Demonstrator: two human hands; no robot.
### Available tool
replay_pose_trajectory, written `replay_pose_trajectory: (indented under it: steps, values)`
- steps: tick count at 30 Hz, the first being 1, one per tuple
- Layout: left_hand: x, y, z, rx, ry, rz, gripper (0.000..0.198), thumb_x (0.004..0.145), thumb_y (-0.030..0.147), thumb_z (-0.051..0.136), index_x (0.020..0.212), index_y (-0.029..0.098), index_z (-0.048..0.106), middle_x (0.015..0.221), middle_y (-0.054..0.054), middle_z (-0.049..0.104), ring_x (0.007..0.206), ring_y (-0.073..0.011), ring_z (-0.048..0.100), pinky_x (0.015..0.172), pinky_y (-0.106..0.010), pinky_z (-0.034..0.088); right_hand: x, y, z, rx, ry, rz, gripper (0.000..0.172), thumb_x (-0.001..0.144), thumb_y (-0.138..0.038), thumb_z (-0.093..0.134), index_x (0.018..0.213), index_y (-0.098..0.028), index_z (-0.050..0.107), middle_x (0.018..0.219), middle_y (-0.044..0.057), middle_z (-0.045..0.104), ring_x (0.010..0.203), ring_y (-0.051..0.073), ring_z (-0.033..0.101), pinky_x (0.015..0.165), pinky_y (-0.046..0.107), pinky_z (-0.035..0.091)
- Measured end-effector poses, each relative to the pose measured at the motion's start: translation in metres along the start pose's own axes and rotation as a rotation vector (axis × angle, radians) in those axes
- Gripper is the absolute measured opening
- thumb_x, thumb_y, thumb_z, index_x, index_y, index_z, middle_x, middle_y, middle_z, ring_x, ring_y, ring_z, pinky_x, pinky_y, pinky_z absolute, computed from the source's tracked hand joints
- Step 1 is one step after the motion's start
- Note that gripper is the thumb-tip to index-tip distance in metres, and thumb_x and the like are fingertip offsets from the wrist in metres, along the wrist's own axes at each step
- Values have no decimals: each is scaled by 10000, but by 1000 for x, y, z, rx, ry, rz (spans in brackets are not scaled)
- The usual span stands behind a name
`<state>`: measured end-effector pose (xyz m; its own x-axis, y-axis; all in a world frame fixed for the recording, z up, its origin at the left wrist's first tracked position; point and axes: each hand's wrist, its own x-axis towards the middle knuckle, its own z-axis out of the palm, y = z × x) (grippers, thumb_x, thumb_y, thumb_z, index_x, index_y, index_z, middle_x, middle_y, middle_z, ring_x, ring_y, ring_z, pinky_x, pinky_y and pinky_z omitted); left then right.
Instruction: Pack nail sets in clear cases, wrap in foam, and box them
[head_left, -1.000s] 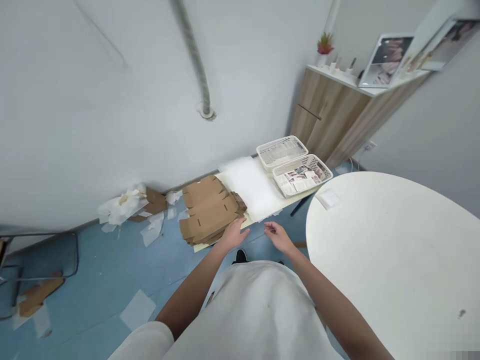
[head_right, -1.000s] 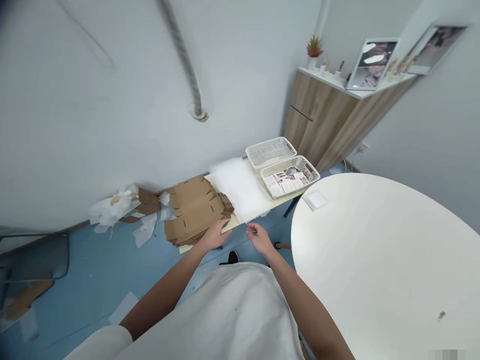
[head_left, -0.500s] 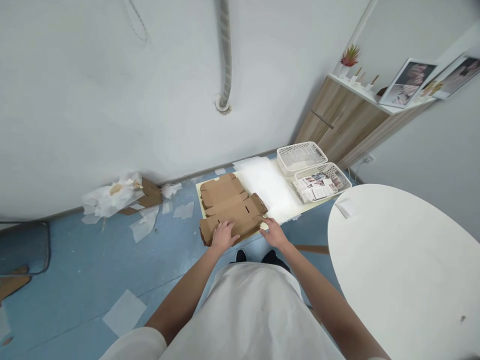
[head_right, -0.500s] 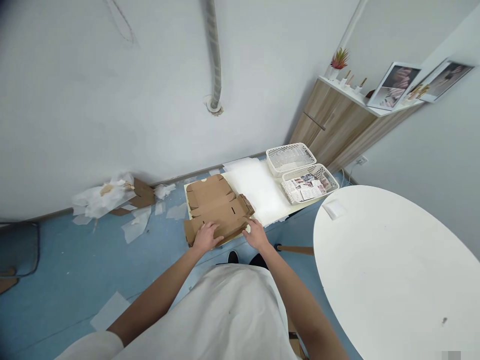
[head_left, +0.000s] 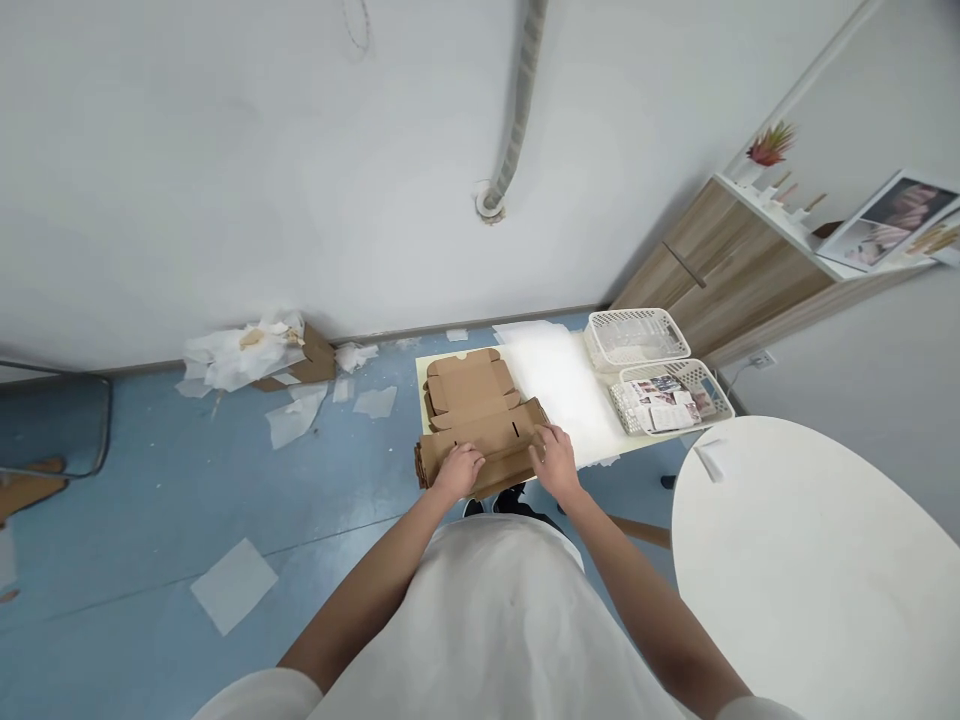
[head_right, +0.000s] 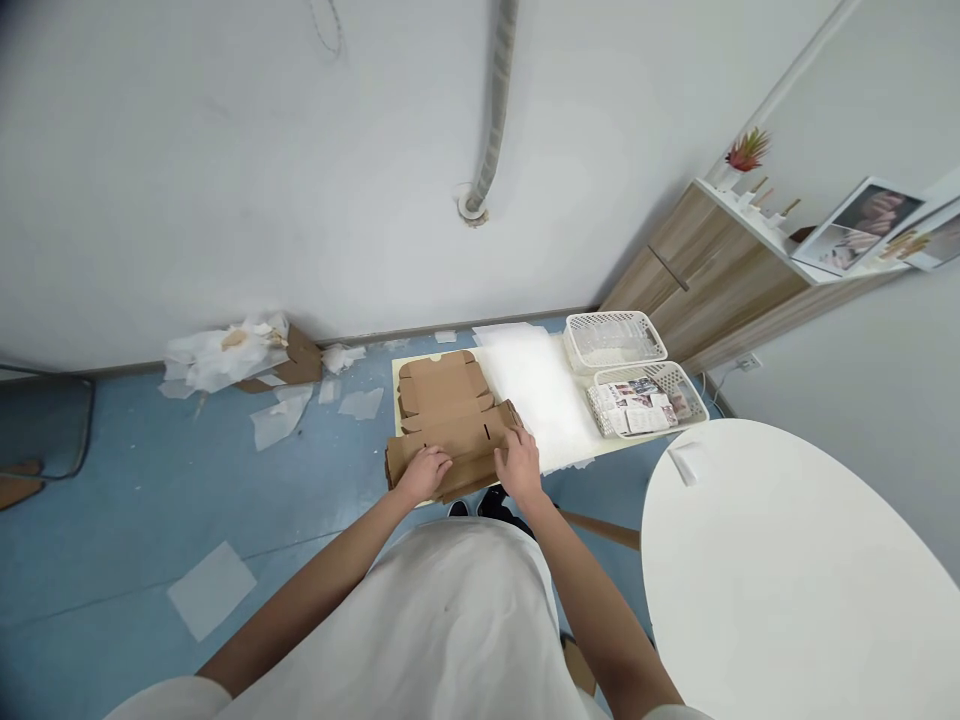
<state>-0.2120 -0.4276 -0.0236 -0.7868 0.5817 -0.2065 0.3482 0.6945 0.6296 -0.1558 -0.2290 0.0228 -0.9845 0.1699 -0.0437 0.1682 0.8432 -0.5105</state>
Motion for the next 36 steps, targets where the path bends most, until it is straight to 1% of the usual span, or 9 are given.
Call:
replay_pose_trajectory:
  steps: [4, 9, 16, 19, 22, 26, 28, 32, 36]
  values:
    - [-1, 1, -3, 48, 4, 10, 287, 852, 220, 349, 756, 181, 617, 848, -61, 583, 812, -182, 534, 753, -309, 394, -1, -7, 5, -3, -120, -71, 319, 814, -296, 414, 1097, -193, 518, 1010, 100, 572, 965, 244, 513, 843, 394, 391]
    - [-12, 9, -13, 115, 78, 10, 226, 845, 201, 322, 824, 187, 547, 840, -45, 570, 756, -176, 531, 662, -297, 373, 7, 2, 5, 127, 127, 203, 594, 749, -470, 485, 1242, -161, 360, 1180, 144, 448, 1101, 276, 420, 876, 403, 382]
    - [-20, 18, -22, 136, 215, 25, 148, 762, 119, 339, 761, 188, 469, 747, -23, 526, 687, -161, 498, 638, -287, 354, 17, 7, -4, 336, 209, 383, 800, 623, -543, 585, 1280, -163, 330, 1256, 158, 389, 1193, 316, 332, 959, 453, 310]
    - [-25, 17, -23, 96, 236, 72, 145, 748, 113, 339, 760, 185, 465, 742, -27, 517, 680, -161, 492, 632, -286, 365, 18, 4, -6, 620, 187, 456, 724, 637, -494, 600, 1243, -171, 371, 1199, 148, 480, 1093, 290, 465, 855, 425, 423]
    - [-31, 16, -25, 26, 192, 125, 145, 748, 123, 353, 759, 184, 484, 751, -33, 527, 699, -164, 507, 645, -291, 387, 18, 0, -7, 931, -2, 392, 477, 705, -407, 549, 1127, -196, 475, 996, 84, 623, 822, 216, 611, 652, 349, 510]
    - [-39, 18, -31, -40, 157, 164, 131, 774, 249, 438, 846, 197, 535, 937, -62, 550, 890, -204, 523, 774, -353, 408, 16, -5, -9, 886, -14, 320, 358, 706, -320, 519, 1045, -206, 539, 911, 55, 654, 741, 196, 616, 585, 323, 515]
    - [-40, 17, -35, -29, 271, 98, 272, 749, 333, 509, 990, 208, 518, 1128, -91, 481, 1070, -254, 447, 875, -416, 367, 13, -6, -14, 845, 69, 278, 379, 713, -323, 504, 1070, -201, 536, 977, 64, 639, 799, 200, 607, 617, 321, 515]
    - [-36, 8, -41, -51, 561, -220, 605, 729, 382, 541, 1253, 174, 321, 1320, -160, 268, 1235, -312, 269, 962, -485, 283, 1, -4, -28, 907, 134, 257, 407, 743, -368, 475, 1113, -204, 520, 1033, 69, 608, 786, 183, 597, 612, 312, 510]
    - [-30, 1, -38, -122, 478, -391, 773, 719, 410, 550, 1333, 153, 157, 1328, -186, 292, 1233, -327, 283, 952, -488, 292, -16, 8, -40, 998, 201, 345, 423, 713, -393, 536, 1094, -211, 523, 946, 50, 622, 717, 160, 589, 592, 308, 507]
